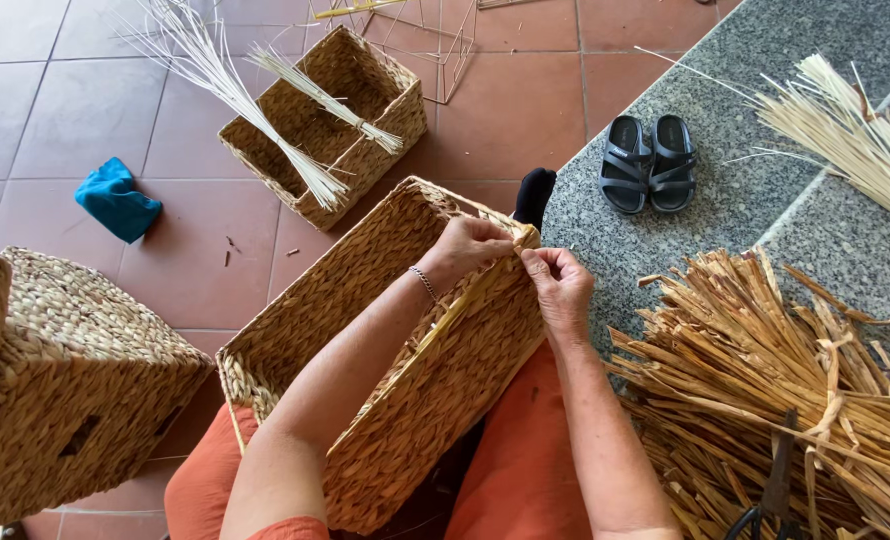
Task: The person weaves a rectangular basket by hand, threading dried palm leaves through the upper edge and tucking them into the weave. They occasionally trim excess material with scissors and adjust the basket's position while seated on the floor.
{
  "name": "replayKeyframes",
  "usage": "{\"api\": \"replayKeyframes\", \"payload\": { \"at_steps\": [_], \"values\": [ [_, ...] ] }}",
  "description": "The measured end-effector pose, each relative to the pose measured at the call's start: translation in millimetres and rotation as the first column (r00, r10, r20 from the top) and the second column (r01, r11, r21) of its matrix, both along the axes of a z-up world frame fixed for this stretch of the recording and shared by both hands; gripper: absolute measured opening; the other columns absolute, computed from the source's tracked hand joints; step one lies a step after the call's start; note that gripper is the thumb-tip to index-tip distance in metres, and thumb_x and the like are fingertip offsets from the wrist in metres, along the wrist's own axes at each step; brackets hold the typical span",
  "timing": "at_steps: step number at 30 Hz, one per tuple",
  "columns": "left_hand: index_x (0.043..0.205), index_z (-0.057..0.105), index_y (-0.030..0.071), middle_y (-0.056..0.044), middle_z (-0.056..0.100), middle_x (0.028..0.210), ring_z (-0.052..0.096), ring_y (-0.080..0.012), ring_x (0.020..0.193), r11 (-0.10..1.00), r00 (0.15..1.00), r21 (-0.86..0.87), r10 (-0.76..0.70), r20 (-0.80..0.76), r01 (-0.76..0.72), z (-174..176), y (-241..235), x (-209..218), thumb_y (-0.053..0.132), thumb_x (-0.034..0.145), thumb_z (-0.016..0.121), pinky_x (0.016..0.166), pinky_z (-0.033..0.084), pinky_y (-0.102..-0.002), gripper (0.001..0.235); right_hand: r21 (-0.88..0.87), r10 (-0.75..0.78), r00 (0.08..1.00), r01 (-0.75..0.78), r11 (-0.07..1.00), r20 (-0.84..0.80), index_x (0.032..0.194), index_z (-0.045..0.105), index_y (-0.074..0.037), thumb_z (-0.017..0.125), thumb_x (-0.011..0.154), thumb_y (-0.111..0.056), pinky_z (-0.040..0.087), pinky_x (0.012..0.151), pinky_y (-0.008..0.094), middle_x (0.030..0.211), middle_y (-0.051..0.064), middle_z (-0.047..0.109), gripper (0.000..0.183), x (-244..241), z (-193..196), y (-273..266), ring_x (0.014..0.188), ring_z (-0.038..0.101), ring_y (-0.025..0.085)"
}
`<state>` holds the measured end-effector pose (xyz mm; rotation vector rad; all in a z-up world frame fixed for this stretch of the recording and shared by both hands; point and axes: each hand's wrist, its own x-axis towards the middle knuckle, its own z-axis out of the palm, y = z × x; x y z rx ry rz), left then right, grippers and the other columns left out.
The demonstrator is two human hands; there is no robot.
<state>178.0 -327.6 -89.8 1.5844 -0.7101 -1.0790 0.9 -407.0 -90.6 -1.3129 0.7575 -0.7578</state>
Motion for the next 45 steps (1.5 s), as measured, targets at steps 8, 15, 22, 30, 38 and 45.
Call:
{"api": "replayKeyframes", "payload": {
  "at_steps": [8, 15, 22, 30, 38, 45],
  "values": [
    [0.104, 0.077, 0.0, -0.003, 0.074, 0.087, 0.066, -0.0087, 0.076, 0.991, 0.987, 0.009, -0.129, -0.099, 0.13, -4, 0, 4, 0.023, 0.092, 0.075, 0.067, 0.057, -0.026, 0.026, 0.017, -0.029, 0.999, 0.029, 0.999, -0.038, 0.09, 0.071, -0.004, 0.081, 0.091, -0.017, 0.047, 0.056, 0.019, 0.079, -0.001, 0.068, 0.017, -2, 7, 4, 0.065, 0.056, 0.004],
    [0.103, 0.075, 0.001, -0.001, 0.072, 0.088, 0.064, -0.008, 0.077, 0.991, 0.974, -0.049, -0.135, -0.18, 0.128, -17, 1, -2, 0.024, 0.094, 0.073, 0.069, 0.055, -0.026, 0.025, 0.083, 0.068, 0.992, -0.059, 0.995, -0.103, 0.084, 0.069, -0.004, 0.08, 0.085, -0.013, 0.052, 0.048, 0.021, 0.073, 0.0, 0.069, 0.014, -2, 8, -14, 0.058, 0.061, 0.004],
    [0.107, 0.075, 0.001, 0.0, 0.07, 0.089, 0.062, -0.0075, 0.08, 0.99, 0.973, -0.073, -0.136, -0.187, 0.124, -11, 6, -8, 0.027, 0.097, 0.071, 0.072, 0.053, -0.026, 0.028, -0.304, -0.028, 0.944, -0.077, 0.949, -0.328, 0.077, 0.065, -0.003, 0.075, 0.085, -0.007, 0.049, 0.047, 0.022, 0.068, 0.004, 0.066, 0.014, 7, 7, -16, 0.055, 0.057, 0.006],
    [0.116, 0.075, 0.005, -0.002, 0.074, 0.091, 0.068, -0.0086, 0.077, 0.99, 0.95, -0.119, -0.102, -0.297, 0.069, 6, 8, 0, 0.02, 0.096, 0.071, 0.069, 0.06, -0.026, 0.025, 0.067, 0.205, 0.967, -0.197, 0.978, -0.15, 0.084, 0.069, -0.004, 0.081, 0.088, -0.017, 0.053, 0.048, 0.02, 0.071, 0.004, 0.069, 0.018, -4, 30, -25, 0.055, 0.064, 0.01],
    [0.103, 0.077, -0.001, -0.005, 0.076, 0.086, 0.069, -0.0107, 0.073, 0.998, 0.974, -0.046, -0.047, -0.224, 0.038, -22, -5, 2, 0.022, 0.092, 0.078, 0.064, 0.059, -0.027, 0.025, 0.09, 0.257, 0.93, -0.241, 0.966, -0.261, 0.083, 0.069, -0.002, 0.084, 0.084, -0.021, 0.053, 0.046, 0.021, 0.071, 0.005, 0.07, 0.024, 5, 30, -38, 0.053, 0.063, 0.009],
    [0.107, 0.077, 0.0, -0.006, 0.076, 0.088, 0.071, -0.0112, 0.072, 0.991, 0.959, -0.126, -0.067, -0.274, 0.033, -21, -1, -3, 0.016, 0.094, 0.075, 0.063, 0.06, -0.027, 0.021, 0.076, 0.258, 0.939, -0.247, 0.966, -0.229, 0.087, 0.072, -0.002, 0.082, 0.088, -0.023, 0.052, 0.049, 0.02, 0.074, 0.007, 0.072, 0.023, -5, 36, -34, 0.054, 0.063, 0.009]
  ]
}}
